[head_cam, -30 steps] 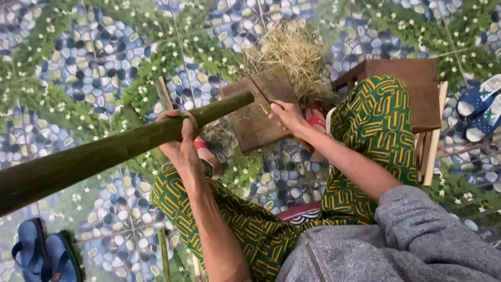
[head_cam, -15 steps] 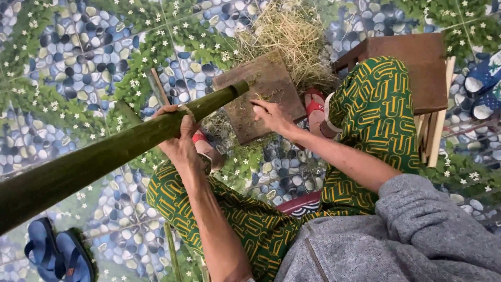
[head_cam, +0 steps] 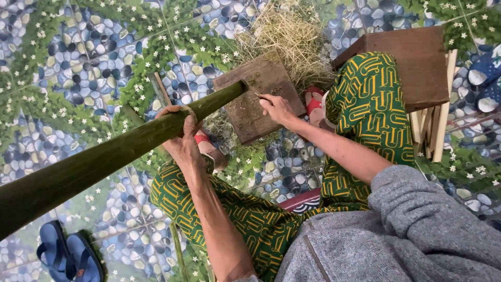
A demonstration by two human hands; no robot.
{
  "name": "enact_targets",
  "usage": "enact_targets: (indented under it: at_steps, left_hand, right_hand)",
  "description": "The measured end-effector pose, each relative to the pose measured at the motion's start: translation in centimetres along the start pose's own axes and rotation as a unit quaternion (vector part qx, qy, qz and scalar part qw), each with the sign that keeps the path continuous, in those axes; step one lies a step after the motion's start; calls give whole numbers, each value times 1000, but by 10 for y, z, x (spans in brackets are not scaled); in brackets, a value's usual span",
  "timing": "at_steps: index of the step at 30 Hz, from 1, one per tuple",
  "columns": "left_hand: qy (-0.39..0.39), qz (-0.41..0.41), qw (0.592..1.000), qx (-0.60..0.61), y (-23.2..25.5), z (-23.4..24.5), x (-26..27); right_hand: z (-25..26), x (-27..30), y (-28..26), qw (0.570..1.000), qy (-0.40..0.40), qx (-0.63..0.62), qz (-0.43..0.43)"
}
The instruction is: A person sits on the floor and uses a large knife to shave and split a bamboo pole against a wooden block.
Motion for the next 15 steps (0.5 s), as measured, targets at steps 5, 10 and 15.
enact_targets:
  at_steps: [5, 10, 15]
  left_hand:
    - [-18, 0, 1000, -5, -5, 4, -5]
    - [-25, -14, 999, -26, -5, 3, -8]
    - [-37, 5, 999, 2, 5, 3, -3]
  right_hand:
    - [-4, 5, -21, 993, 1, -112, -45]
    - [-4, -8, -7, 983, 30, -166, -74]
    - [4, -9, 3, 954, 71, -269, -116]
Point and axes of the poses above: each hand's wrist, its own x-axis away from the middle knuckle, its own z-axis out of the back of the hand, y = z × x, the point moved 1 cm from there along -x, towards the middle knuckle, and after that the axes turned 4 degrees about z, right-handed, at the moved point
